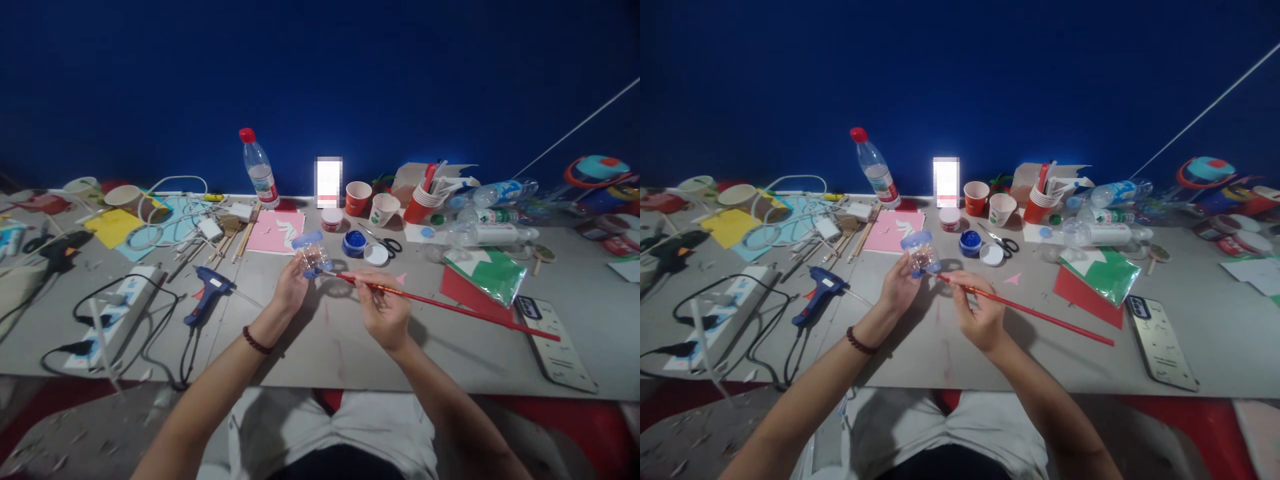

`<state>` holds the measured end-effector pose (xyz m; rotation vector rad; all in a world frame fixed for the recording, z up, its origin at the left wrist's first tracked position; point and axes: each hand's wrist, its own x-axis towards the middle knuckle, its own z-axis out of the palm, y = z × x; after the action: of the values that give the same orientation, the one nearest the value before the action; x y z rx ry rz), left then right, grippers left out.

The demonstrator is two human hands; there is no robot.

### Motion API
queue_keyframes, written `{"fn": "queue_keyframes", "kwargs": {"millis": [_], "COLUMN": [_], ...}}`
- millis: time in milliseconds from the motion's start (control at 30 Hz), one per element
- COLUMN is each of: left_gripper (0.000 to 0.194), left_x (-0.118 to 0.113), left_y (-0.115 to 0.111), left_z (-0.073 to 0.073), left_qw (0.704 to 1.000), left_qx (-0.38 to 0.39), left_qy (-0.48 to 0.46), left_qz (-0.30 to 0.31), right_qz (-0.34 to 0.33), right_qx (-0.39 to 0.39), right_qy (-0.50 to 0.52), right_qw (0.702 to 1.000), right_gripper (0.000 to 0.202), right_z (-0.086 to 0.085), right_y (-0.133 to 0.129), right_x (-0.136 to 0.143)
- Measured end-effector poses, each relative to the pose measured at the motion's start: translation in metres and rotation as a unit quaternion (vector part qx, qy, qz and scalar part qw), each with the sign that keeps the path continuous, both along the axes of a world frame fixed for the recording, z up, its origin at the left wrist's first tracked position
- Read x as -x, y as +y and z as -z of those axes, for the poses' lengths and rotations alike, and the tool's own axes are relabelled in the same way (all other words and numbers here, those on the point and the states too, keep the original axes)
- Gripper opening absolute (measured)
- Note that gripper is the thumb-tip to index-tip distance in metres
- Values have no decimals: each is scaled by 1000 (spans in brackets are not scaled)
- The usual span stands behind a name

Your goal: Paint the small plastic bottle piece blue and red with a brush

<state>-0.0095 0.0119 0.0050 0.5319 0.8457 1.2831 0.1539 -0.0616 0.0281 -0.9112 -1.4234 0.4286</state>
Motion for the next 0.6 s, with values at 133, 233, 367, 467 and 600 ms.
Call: {"fn": "queue_keyframes", "kwargs": {"millis": [133, 233, 367, 467, 600], "left_gripper": [29, 31, 34, 37, 35], "left_x": [1, 1, 3, 4, 5], "left_y": [0, 0, 1, 2, 1], "left_z": [0, 0, 0, 0, -6], "left_qw": [1000, 999, 998, 996, 994], "left_qx": [10, 17, -2, -13, 0], "left_qy": [-27, -40, -60, -81, -104], "left_qz": [2, 5, 24, 32, 35], "right_qz": [5, 18, 29, 38, 51], "right_qx": [31, 40, 47, 47, 28], "right_qy": [15, 16, 30, 28, 26], "right_qw": [999, 999, 998, 998, 998], "right_gripper": [17, 12, 10, 11, 11], "right_z": [-2, -4, -7, -8, -4], "right_y": [1, 1, 2, 5, 8], "right_x": [-2, -3, -5, -8, -11]}}
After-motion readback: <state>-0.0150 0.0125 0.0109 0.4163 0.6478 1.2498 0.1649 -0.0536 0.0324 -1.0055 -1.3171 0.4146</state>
